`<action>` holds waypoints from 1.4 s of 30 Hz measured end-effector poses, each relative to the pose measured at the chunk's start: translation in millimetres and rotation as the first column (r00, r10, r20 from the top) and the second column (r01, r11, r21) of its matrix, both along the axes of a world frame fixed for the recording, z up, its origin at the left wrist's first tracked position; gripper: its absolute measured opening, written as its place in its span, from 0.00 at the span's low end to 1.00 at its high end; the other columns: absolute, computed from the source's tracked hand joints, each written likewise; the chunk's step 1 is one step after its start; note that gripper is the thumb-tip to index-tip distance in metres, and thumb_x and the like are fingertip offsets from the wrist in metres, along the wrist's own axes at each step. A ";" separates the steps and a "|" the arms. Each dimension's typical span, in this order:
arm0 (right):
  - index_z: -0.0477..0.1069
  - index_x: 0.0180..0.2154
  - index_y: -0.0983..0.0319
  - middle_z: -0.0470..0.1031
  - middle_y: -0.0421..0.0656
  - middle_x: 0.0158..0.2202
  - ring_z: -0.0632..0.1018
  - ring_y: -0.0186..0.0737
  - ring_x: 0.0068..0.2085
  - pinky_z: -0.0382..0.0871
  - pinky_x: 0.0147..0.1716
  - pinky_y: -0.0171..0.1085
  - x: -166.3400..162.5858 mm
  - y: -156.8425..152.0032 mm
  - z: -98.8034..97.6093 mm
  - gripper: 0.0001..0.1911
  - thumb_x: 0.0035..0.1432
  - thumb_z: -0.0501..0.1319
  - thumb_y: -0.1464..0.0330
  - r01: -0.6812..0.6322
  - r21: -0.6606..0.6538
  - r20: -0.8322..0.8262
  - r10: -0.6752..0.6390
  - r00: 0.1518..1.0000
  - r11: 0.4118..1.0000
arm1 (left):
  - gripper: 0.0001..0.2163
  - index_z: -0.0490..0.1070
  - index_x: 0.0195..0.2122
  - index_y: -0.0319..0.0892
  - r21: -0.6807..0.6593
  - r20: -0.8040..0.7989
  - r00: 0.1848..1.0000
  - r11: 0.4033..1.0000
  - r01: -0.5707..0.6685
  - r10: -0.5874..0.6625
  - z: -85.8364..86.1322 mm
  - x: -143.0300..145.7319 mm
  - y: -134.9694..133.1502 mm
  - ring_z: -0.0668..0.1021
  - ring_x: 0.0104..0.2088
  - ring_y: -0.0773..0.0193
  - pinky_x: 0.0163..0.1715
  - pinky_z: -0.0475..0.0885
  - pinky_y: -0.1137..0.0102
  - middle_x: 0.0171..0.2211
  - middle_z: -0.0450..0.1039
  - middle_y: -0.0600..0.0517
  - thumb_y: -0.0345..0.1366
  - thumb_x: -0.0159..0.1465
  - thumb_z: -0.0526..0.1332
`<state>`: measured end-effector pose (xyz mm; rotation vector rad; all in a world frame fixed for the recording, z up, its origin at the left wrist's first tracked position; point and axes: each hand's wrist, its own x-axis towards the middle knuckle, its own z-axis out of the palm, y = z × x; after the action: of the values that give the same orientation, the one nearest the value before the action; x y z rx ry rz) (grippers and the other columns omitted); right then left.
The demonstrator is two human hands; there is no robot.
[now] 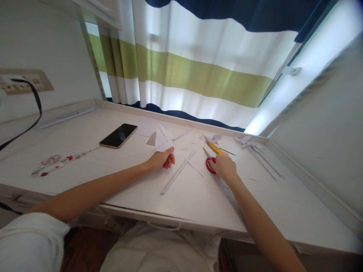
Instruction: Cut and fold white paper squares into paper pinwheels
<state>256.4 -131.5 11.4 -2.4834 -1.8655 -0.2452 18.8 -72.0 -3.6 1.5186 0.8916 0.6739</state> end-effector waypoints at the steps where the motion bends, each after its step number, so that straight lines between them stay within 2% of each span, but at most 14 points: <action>1: 0.65 0.41 0.65 0.69 0.45 0.41 0.71 0.40 0.40 0.66 0.39 0.44 -2.9 -1.0 0.8 0.14 0.58 0.52 0.62 -0.028 0.029 0.002 0.028 1.000 0.999 | 0.24 0.63 0.15 0.37 -0.027 0.003 1.000 1.000 -0.008 0.008 -0.2 0.4 0.0 0.61 0.10 0.74 0.12 0.55 0.77 0.09 0.60 0.55 0.47 0.61 0.42; 5: 0.66 0.41 0.64 0.68 0.46 0.43 0.67 0.42 0.46 0.62 0.43 0.44 -22.0 -5.6 4.7 0.16 0.59 0.49 0.60 -0.252 0.100 -0.014 0.255 0.967 0.962 | 0.23 0.62 0.16 0.38 -0.105 0.016 0.999 0.994 -0.028 0.029 0.0 -0.1 -2.0 0.62 0.11 0.74 0.12 0.57 0.77 0.10 0.60 0.56 0.49 0.59 0.44; 8: 0.67 0.40 0.61 0.69 0.45 0.42 0.67 0.40 0.46 0.62 0.43 0.39 -38.3 -9.8 4.7 0.15 0.56 0.52 0.59 -0.445 0.067 -0.053 0.448 0.892 0.893 | 0.25 0.61 0.17 0.38 -0.120 0.003 0.999 0.992 -0.033 0.033 0.6 -0.8 -2.3 0.63 0.11 0.73 0.12 0.58 0.77 0.11 0.60 0.56 0.54 0.57 0.43; 11: 0.67 0.39 0.63 0.69 0.44 0.41 0.70 0.40 0.43 0.65 0.40 0.42 -47.2 -11.3 1.0 0.13 0.57 0.53 0.62 -0.530 0.017 -0.079 0.530 0.844 0.848 | 0.29 0.60 0.17 0.39 -0.089 -0.036 0.999 0.996 -0.027 0.024 1.3 -0.1 -1.4 0.64 0.12 0.72 0.13 0.59 0.76 0.11 0.60 0.55 0.60 0.54 0.40; 13: 0.67 0.39 0.64 0.69 0.44 0.41 0.71 0.39 0.41 0.66 0.39 0.43 -46.4 -9.9 -2.2 0.11 0.58 0.52 0.64 -0.511 -0.002 -0.076 0.509 0.857 0.860 | 0.30 0.61 0.17 0.39 -0.042 -0.084 0.997 0.999 -0.005 0.002 2.0 0.6 -2.3 0.65 0.12 0.71 0.14 0.60 0.75 0.11 0.61 0.54 0.62 0.53 0.38; 15: 0.66 0.39 0.64 0.69 0.44 0.41 0.71 0.38 0.40 0.67 0.38 0.42 -41.1 -6.9 -5.0 0.10 0.58 0.52 0.66 -0.443 -0.009 -0.065 0.442 0.895 0.896 | 0.31 0.61 0.16 0.39 0.030 -0.155 0.988 0.999 0.032 -0.027 3.0 1.1 -6.3 0.65 0.12 0.70 0.14 0.60 0.74 0.11 0.62 0.53 0.62 0.53 0.37; 18: 0.66 0.41 0.64 0.69 0.44 0.41 0.72 0.38 0.39 0.68 0.37 0.42 -29.9 -2.3 -7.3 0.11 0.58 0.53 0.66 -0.306 -0.009 -0.060 0.305 0.951 0.952 | 0.28 0.64 0.16 0.38 0.207 -0.286 0.958 0.974 0.091 -0.029 4.7 0.8 -18.9 0.64 0.12 0.71 0.15 0.56 0.75 0.11 0.63 0.54 0.61 0.52 0.46; 20: 0.65 0.41 0.65 0.69 0.44 0.41 0.72 0.38 0.39 0.68 0.37 0.43 -24.3 -0.9 -7.4 0.11 0.58 0.53 0.66 -0.223 0.003 -0.079 0.222 0.972 0.975 | 0.24 0.64 0.16 0.39 0.356 -0.360 0.933 0.926 0.127 0.010 5.3 0.3 -29.0 0.64 0.15 0.71 0.18 0.54 0.75 0.13 0.63 0.55 0.58 0.47 0.55; 22: 0.65 0.42 0.65 0.68 0.45 0.42 0.72 0.39 0.39 0.68 0.37 0.43 -22.6 -1.3 -6.7 0.11 0.57 0.53 0.66 -0.164 0.030 -0.120 0.167 0.979 0.986 | 0.22 0.65 0.16 0.39 0.466 -0.424 0.904 0.869 0.168 0.052 5.3 -0.2 -37.1 0.64 0.18 0.69 0.19 0.53 0.74 0.14 0.62 0.55 0.56 0.44 0.60; 27: 0.65 0.41 0.64 0.68 0.45 0.42 0.71 0.39 0.40 0.67 0.39 0.44 -29.3 -3.9 -6.6 0.12 0.58 0.53 0.65 -0.139 0.131 -0.327 0.175 0.929 0.982 | 0.16 0.65 0.17 0.40 0.589 -0.528 0.840 0.767 0.254 0.127 3.0 -0.4 -40.6 0.65 0.19 0.66 0.21 0.52 0.73 0.14 0.61 0.54 0.48 0.52 0.57; 31: 0.65 0.42 0.65 0.69 0.44 0.40 0.72 0.38 0.38 0.67 0.37 0.43 -29.9 0.9 -12.3 0.13 0.58 0.53 0.64 -0.124 0.210 -0.578 0.225 0.785 0.970 | 0.14 0.65 0.19 0.40 0.626 -0.545 0.830 0.718 0.305 0.122 4.3 0.7 -39.4 0.65 0.19 0.67 0.20 0.52 0.73 0.16 0.63 0.54 0.43 0.56 0.54; 35: 0.65 0.42 0.65 0.70 0.43 0.37 0.73 0.35 0.33 0.70 0.31 0.38 -23.9 8.8 -16.0 0.14 0.58 0.52 0.63 -0.066 0.250 -0.823 0.248 0.511 0.966 | 0.13 0.65 0.20 0.40 0.640 -0.535 0.843 0.677 0.362 0.055 7.9 2.6 -44.2 0.64 0.18 0.70 0.20 0.52 0.75 0.16 0.63 0.56 0.41 0.58 0.52; 39: 0.64 0.43 0.65 0.70 0.44 0.38 0.73 0.35 0.33 0.70 0.30 0.37 -18.3 12.3 -12.5 0.15 0.59 0.51 0.63 0.008 0.305 -0.927 0.294 0.233 0.952 | 0.13 0.64 0.19 0.40 0.649 -0.527 0.850 0.652 0.392 0.013 8.2 3.2 -47.2 0.62 0.17 0.71 0.20 0.52 0.75 0.15 0.61 0.57 0.40 0.58 0.52; 42: 0.64 0.42 0.65 0.70 0.44 0.38 0.73 0.35 0.33 0.69 0.30 0.38 -15.5 12.8 -10.4 0.15 0.59 0.51 0.62 0.058 0.310 -0.949 0.305 0.083 0.949 | 0.13 0.64 0.20 0.40 0.651 -0.525 0.851 0.641 0.406 -0.006 6.6 2.5 -46.3 0.62 0.17 0.71 0.20 0.51 0.76 0.15 0.60 0.57 0.40 0.58 0.52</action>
<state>240.9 -118.7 1.0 -1.3783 -1.1517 0.9532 21.4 -118.4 3.1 2.5994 0.7982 0.5003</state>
